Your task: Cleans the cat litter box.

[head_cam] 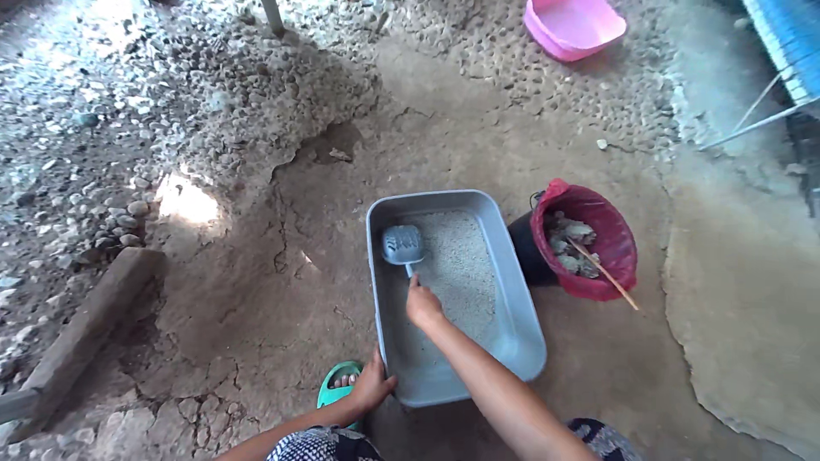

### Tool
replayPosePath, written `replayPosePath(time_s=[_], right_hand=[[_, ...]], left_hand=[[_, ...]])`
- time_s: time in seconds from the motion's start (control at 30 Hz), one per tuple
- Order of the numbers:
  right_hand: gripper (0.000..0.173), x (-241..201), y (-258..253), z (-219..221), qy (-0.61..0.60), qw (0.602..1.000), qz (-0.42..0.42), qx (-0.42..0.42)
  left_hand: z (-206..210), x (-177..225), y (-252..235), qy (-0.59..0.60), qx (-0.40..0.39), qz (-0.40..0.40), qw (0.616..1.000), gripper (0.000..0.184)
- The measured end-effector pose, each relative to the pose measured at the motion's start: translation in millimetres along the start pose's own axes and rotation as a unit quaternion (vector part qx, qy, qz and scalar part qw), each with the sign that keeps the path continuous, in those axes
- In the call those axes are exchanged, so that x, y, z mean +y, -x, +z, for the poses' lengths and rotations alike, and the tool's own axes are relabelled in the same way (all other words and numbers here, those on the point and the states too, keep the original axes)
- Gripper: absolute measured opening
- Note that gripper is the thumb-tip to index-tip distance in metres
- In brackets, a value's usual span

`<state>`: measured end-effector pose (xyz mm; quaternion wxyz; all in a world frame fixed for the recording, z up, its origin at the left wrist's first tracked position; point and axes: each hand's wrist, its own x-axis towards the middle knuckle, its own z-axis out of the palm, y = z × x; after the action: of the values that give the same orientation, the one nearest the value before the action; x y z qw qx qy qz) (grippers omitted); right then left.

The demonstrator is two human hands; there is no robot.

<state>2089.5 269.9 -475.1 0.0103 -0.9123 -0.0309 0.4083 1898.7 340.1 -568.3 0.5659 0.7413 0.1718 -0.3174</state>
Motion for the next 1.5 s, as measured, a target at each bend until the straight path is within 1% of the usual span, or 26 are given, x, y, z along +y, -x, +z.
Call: replayPosePath(time_s=[0.1,0.17,0.23,0.3,0.37,0.43,0.47,0.53,0.63,0.77,0.8,0.87,0.93,1.0,1.03,1.1,1.13,1.2,1.23,1.3,1.37,1.4,1.43,1.5], right_hand=[[0.07,45.5,29.0,18.2,0.075,0.997,-0.036,-0.007],[0.07,75.0,54.5,18.5,0.123,0.991,-0.04,-0.039],[0.068,86.0,62.2,14.5,0.151,0.986,-0.035,-0.054],[0.068,65.0,52.0,0.4,0.104,0.993,-0.031,-0.055],[0.068,26.4,24.4,-20.5,0.062,0.997,-0.023,-0.031],[0.067,0.2,2.5,-26.9,0.056,0.998,-0.014,-0.004],[0.068,-1.1,-1.0,-18.9,0.064,0.998,-0.017,0.005],[0.072,14.2,10.2,2.4,0.082,0.996,-0.019,-0.005],[0.07,29.6,19.4,14.9,0.1,0.995,-0.009,-0.022],[0.072,-7.8,-10.4,-3.3,0.049,0.999,0.008,0.017],[0.071,-10.6,-12.8,-2.5,0.047,0.999,0.01,0.024],[0.068,6.8,2.0,11.8,0.06,0.998,0.001,0.017],[0.069,44.4,26.5,19.5,0.087,0.996,-0.021,-0.004],[0.079,83.0,47.1,7.3,0.094,0.995,-0.028,-0.03],[0.082,95.8,52.0,-6.4,0.085,0.996,-0.013,-0.033],[0.085,107.4,46.1,-39.1,0.044,0.998,0.034,-0.018],[0.084,110.8,36.0,-47.5,0.022,0.998,0.055,0.007],[0.082,105.1,4.3,-61.0,0.002,0.995,0.086,0.045],[0.081,96.3,-10.0,-63.7,-0.001,0.995,0.088,0.049],[0.083,74.5,-23.0,-52.3,0.004,0.996,0.078,0.031],[0.085,63.7,-12.6,-23.7,0.016,0.998,0.061,0.008],[0.084,67.3,-0.4,-6.0,0.025,0.998,0.05,0.0],[0.083,76.7,13.6,13.5,0.039,0.999,0.035,0.002],[0.08,100.5,51.5,44.8,0.079,0.996,0.017,-0.024]], left_hand=[[-1.8,1.1,0.3,0.007,-0.007,0.003,1.0,0.099],[-6.1,2.8,0.7,0.001,-0.01,0.005,1.0,0.097],[-4.8,5.3,-0.3,-0.004,-0.013,-0.004,1.0,0.098],[-4.3,9.0,5.1,-0.009,-0.012,-0.01,1.0,0.098],[-7.4,13.2,7.1,-0.011,-0.009,-0.01,1.0,0.097],[-9.7,13.1,4.6,-0.005,-0.004,-0.001,1.0,0.098],[-10.6,11.5,3.9,-0.008,-0.008,-0.004,1.0,0.1],[-8.0,6.2,3.4,-0.014,-0.007,-0.008,1.0,0.1],[-7.2,7.6,1.0,-0.025,-0.01,-0.009,1.0,0.097],[-7.3,8.5,3.3,-0.008,-0.003,0.004,1.0,0.1],[-8.0,7.2,1.7,-0.008,-0.001,0.007,1.0,0.1],[-6.1,-1.8,-1.4,0.012,0.009,0.013,1.0,0.099],[-11.7,-2.1,-12.8,0.056,0.039,0.025,0.997,0.097],[-21.6,9.1,-22.3,0.076,0.064,0.029,0.995,0.099],[-26.5,17.5,-25.8,0.073,0.064,0.015,0.995,0.099],[-27.7,23.9,-28.9,0.083,0.066,0.001,0.994,0.098],[-24.5,21.0,-26.5,0.095,0.066,0.004,0.993,0.098],[-22.0,18.7,-27.6,0.11,0.07,0.02,0.991,0.099],[-22.6,19.6,-28.7,0.114,0.074,0.025,0.99,0.098],[-25.2,21.5,-27.7,0.122,0.071,0.019,0.99,0.098],[-25.3,17.0,-27.5,0.132,0.062,0.022,0.989,0.099],[-24.4,16.1,-27.7,0.132,0.058,0.023,0.989,0.098],[-23.8,16.7,-28.6,0.125,0.057,0.021,0.99,0.098],[-24.8,18.8,-31.8,0.119,0.054,0.009,0.991,0.101]])
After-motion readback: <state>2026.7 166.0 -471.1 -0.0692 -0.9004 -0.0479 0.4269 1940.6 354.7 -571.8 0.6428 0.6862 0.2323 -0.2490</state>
